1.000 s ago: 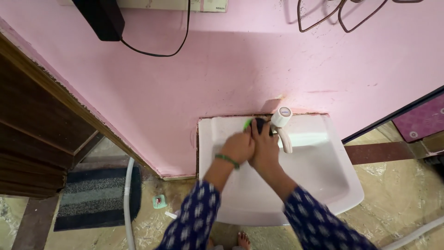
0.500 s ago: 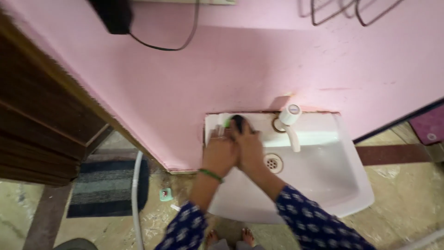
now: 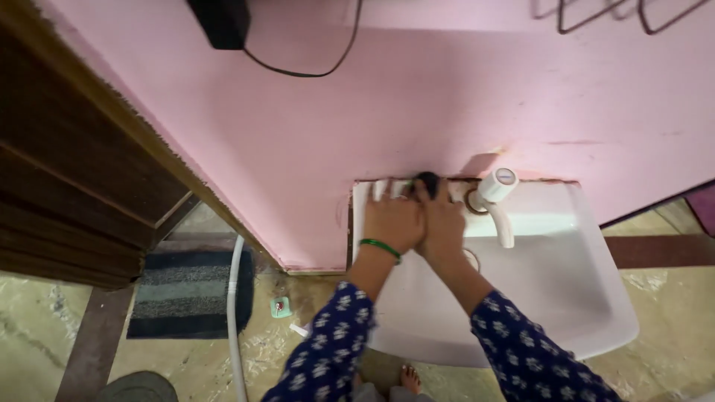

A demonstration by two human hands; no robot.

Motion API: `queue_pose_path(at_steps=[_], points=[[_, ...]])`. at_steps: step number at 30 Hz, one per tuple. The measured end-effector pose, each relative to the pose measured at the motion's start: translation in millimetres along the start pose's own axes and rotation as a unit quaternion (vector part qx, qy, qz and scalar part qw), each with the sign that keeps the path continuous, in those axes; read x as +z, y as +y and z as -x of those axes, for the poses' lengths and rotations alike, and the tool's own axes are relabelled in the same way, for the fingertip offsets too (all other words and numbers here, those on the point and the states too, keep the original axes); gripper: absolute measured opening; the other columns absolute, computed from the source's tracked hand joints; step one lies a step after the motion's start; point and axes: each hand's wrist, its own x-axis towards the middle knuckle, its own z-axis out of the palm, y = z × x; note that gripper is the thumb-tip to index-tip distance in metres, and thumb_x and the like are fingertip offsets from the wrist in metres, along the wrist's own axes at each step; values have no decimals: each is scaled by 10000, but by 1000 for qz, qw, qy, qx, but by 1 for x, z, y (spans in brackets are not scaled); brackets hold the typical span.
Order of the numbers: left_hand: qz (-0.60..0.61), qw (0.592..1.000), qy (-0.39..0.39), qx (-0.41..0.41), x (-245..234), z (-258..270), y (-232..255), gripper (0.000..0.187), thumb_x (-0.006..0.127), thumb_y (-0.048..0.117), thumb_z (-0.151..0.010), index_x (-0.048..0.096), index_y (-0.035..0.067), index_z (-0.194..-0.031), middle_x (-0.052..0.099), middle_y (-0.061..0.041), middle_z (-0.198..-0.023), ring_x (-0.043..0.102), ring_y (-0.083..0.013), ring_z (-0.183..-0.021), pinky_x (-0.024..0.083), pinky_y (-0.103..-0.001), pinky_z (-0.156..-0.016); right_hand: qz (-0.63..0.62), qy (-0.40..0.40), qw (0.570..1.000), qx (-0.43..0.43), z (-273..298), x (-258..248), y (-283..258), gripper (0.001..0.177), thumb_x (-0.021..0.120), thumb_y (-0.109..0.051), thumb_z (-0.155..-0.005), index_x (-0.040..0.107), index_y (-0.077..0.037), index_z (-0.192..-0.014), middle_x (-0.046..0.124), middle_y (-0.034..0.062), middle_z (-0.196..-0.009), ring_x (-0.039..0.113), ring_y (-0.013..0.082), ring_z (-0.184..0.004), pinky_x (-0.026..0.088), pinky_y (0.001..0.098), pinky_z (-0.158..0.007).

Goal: The person pours a purple cleaning liquid from a bottle onto a small wall-mounted sink and scrubs the basin, faucet, and surrounding wall with a black and green brush.

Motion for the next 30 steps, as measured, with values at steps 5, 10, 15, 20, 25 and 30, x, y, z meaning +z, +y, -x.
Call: queue_pose_path(at_steps=[5, 10, 15, 20, 25, 30], points=[[-60, 997, -10, -55, -26, 34, -55, 503, 470, 321, -914, 654, 59, -1302, 660, -118, -1317, 495, -359, -1366, 278, -668, -1121, -1, -38, 993, -108, -3, 12, -52, 741, 775, -268, -730, 521, -251, -1426, 391, 192, -1476, 571, 498, -1023, 579, 531, -729], [-11, 982, -147, -117, 0, 15, -21, 539, 418, 379, -1031, 618, 30, -1391, 711, -172, -1263, 642, -331, -1217, 381, -565, -1177, -10, -37, 990, -138, -10, 11, -7, 689, 757, -254, -743, 563, -329, -1400, 427, 143, -1485, 593, 465, -1042, 574, 534, -762], [81, 996, 31, 23, 40, -23, 29, 519, 476, 324, -920, 657, -10, -1272, 629, -180, -1402, 564, -346, -1307, 391, -569, -1099, 25, -7, 1000, 6, -1, -7, 49, 828, 819, -308, -660, 515, -313, -1430, 408, 145, -1455, 574, 489, -1083, 559, 530, -799], [26, 1000, 5, -14, 3, -10, -3, 547, 490, 356, -892, 651, 24, -1295, 602, -132, -1417, 531, -333, -1330, 348, -605, -1110, -12, -13, 1000, -25, -8, 1, 3, 782, 796, -295, -701, 515, -291, -1431, 401, 174, -1464, 585, 501, -1058, 561, 538, -792], [-4, 995, -44, -94, -39, 44, -58, 525, 468, 306, -888, 640, 39, -1306, 490, -105, -1532, 367, -326, -1456, 294, -626, -1127, -49, -90, 985, -140, 3, 15, -59, 741, 749, -276, -743, 498, -252, -1440, 406, 189, -1473, 594, 492, -968, 577, 534, -769], [-77, 993, -39, -79, -32, 128, -27, 625, 477, 313, -871, 568, -44, -1375, 436, -220, -1513, 291, -358, -1462, 237, -624, -1138, -62, -151, 959, -230, 75, 5, -45, 759, 718, -264, -763, 486, -299, -1485, 408, 174, -1494, 585, 466, -981, 588, 514, -753]])
